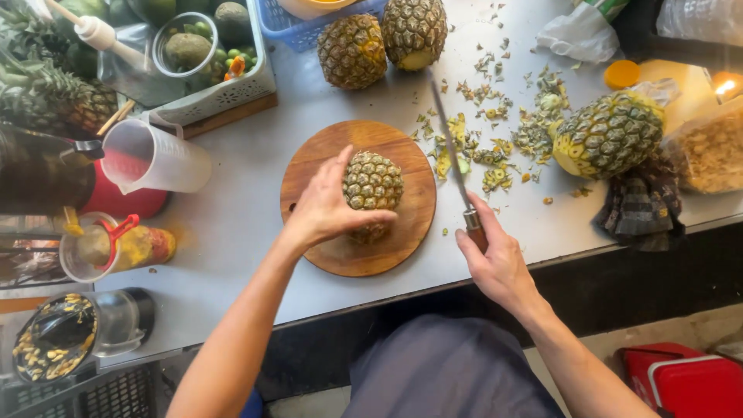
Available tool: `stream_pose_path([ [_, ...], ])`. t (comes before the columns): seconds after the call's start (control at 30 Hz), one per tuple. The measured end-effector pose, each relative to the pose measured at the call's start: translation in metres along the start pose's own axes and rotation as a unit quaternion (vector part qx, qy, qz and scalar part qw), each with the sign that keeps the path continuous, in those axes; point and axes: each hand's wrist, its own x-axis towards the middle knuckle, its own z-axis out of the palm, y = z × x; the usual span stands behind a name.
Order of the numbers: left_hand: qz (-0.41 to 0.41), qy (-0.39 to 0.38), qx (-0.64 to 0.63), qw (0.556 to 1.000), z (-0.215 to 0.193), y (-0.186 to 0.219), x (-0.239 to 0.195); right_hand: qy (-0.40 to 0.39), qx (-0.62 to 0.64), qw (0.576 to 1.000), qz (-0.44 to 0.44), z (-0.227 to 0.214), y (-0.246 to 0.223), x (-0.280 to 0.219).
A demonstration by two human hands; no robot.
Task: The person peels and trims pineapples on a wooden cutting board using a knife. They then move to a vertical rotisserie to carve cooked meat with scissors and a metal rod, placing the slices into a tray. The person returns to the cutting board to continue peeling another pineapple.
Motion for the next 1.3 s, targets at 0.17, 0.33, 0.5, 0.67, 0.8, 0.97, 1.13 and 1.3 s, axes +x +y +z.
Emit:
stream_pose_path([
  [0.17, -0.139, -0.025, 0.050, 0.989, 0.027, 0.000, 0.012, -0.028, -0.023, 0.999, 0.026, 0.005, -0.008, -0.014],
  [0.33, -0.178, -0.033, 0.039, 0.983, 0.010, 0.040, 0.008, -0.088, -0.052, 0.990, 0.094, 0.003, -0.016, -0.015],
  [0.5, -0.175, 0.006, 0.060, 0.983, 0.033, 0.017, 0.011, -0.132, -0.040, 0.985, 0.102, 0.000, -0.019, -0.019],
  [0.67, -0.126, 0.100, 0.081, 0.984, 0.051, 0.014, 0.000, -0.190, -0.088, 0.968, 0.142, -0.006, -0.034, -0.022],
  [0.8, -0.139, 0.106, 0.080, 0.981, 0.052, 0.020, -0.001, -0.208, -0.113, 0.957, 0.169, -0.015, -0.027, -0.033],
  [0.97, -0.082, 0.128, 0.096, 0.984, 0.059, 0.006, -0.004, -0.238, -0.137, 0.945, 0.176, -0.017, -0.030, -0.024],
  [1.13, -0.030, 0.126, 0.015, 0.991, 0.051, 0.024, -0.012, -0.208, -0.056, 0.972, 0.098, -0.009, -0.039, 0.000],
  [1.3, -0.039, 0.130, 0.005, 0.991, 0.047, 0.011, -0.006, -0.229, -0.093, 0.956, 0.156, -0.014, -0.017, -0.024],
])
